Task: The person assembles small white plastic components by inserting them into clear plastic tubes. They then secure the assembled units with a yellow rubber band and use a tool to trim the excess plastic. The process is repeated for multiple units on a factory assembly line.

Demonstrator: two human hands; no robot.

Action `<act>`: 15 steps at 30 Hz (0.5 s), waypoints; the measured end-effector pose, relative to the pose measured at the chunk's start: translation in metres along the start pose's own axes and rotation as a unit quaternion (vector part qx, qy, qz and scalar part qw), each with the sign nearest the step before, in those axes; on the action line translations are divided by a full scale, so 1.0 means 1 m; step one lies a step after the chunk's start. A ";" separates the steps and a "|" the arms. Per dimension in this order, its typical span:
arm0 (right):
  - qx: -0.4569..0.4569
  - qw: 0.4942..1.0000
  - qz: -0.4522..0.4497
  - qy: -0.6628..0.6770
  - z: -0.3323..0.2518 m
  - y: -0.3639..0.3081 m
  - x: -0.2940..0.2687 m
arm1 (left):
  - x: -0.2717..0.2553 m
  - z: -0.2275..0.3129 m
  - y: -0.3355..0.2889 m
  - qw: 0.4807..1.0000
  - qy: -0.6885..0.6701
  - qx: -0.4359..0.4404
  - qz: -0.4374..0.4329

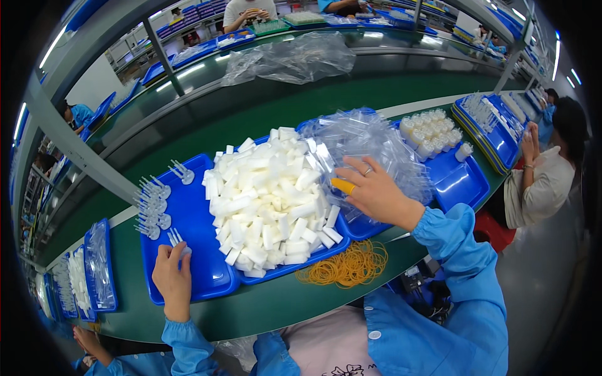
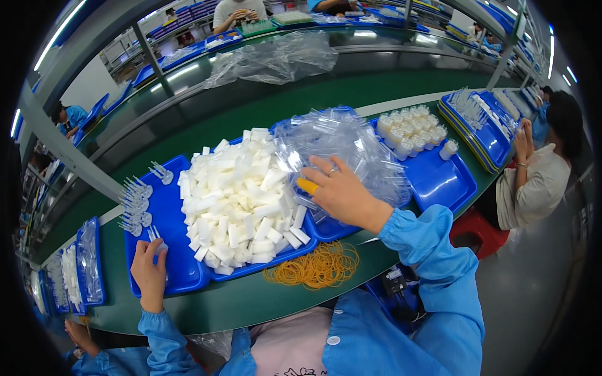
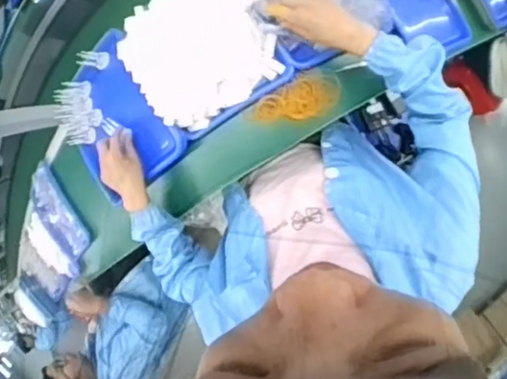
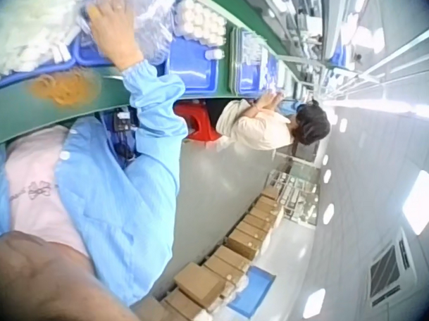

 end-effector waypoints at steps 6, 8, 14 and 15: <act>0.007 0.999 -0.048 -0.015 -0.010 -0.009 0.002 | -0.002 0.002 0.000 1.000 -0.002 -0.006 0.008; 0.008 0.998 -0.055 -0.021 -0.008 -0.012 0.004 | -0.002 0.004 0.000 1.000 -0.013 -0.017 0.017; 0.005 1.000 -0.006 0.022 -0.006 -0.008 0.000 | -0.021 -0.005 -0.023 0.939 -0.260 -0.099 0.201; 0.010 0.999 0.006 0.050 -0.005 -0.006 -0.004 | -0.022 -0.002 -0.027 0.920 -0.307 -0.124 0.208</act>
Point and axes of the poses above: each hand's wrist, its own y-axis towards the middle knuckle, its own x-axis out of the palm, z = x × y, the point moved 8 cm from there along y, towards the middle knuckle, and after that the axes turned 11 degrees about x, right-handed, at the moved point
